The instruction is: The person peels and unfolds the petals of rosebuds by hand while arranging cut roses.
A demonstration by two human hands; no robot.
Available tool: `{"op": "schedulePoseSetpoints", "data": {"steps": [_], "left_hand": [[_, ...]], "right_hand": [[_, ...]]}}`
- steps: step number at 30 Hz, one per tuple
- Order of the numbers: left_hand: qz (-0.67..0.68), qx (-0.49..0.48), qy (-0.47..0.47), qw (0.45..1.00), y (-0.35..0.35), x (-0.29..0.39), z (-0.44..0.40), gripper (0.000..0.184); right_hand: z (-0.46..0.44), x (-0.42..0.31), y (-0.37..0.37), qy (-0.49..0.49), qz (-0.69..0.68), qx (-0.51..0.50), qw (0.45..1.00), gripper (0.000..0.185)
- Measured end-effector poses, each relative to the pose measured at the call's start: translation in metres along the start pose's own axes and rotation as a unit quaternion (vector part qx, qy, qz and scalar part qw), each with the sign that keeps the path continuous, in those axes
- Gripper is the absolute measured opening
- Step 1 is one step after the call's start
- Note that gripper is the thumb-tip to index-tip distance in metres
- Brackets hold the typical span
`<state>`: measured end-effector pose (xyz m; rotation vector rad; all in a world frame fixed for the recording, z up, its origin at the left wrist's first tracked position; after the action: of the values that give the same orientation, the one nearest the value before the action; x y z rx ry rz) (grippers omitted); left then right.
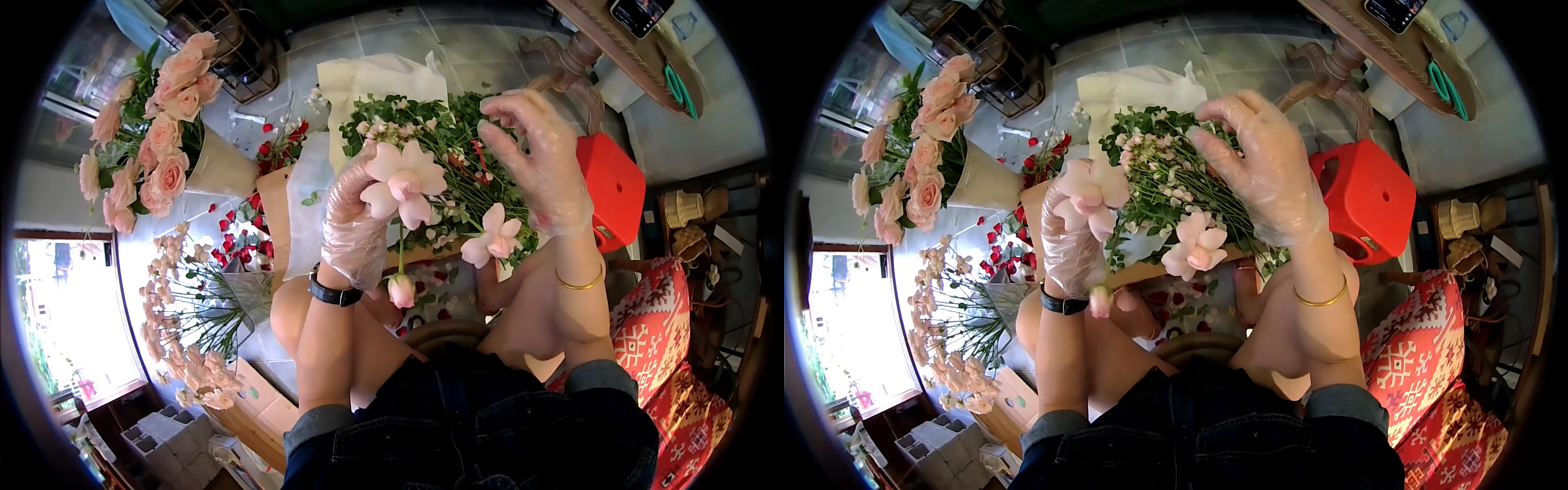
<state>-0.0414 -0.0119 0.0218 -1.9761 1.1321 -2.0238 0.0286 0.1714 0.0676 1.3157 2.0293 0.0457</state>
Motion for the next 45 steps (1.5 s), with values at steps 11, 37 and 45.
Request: {"op": "schedulePoseSetpoints", "data": {"steps": [11,37,45], "left_hand": [[0.018,0.215,-0.112,0.970,0.022,-0.004,-0.021,0.019],[-0.047,0.049,0.079,0.995,0.003,-0.016,0.000,0.026],[-0.141,0.103,-0.031,0.984,0.003,-0.010,-0.004,0.021]], "right_hand": [[0.073,-0.005,-0.040,0.039,0.006,-0.415,0.909,0.047],[0.067,-0.002,-0.089,-0.204,-0.240,-0.166,0.934,0.014],[0.046,-0.016,-0.068,-0.302,-0.180,-0.078,0.933,0.013]]}}
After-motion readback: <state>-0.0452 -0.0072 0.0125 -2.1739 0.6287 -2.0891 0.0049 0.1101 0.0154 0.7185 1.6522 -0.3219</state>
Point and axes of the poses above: each hand's wrist, its own z-axis away from the middle knuckle, its own y-axis out of the back of the hand, x = y × z, the point moved 3 cm from there along -z, towards the middle knuckle, and after that the axes turned 15 degrees about x, right-handed, at the moved point
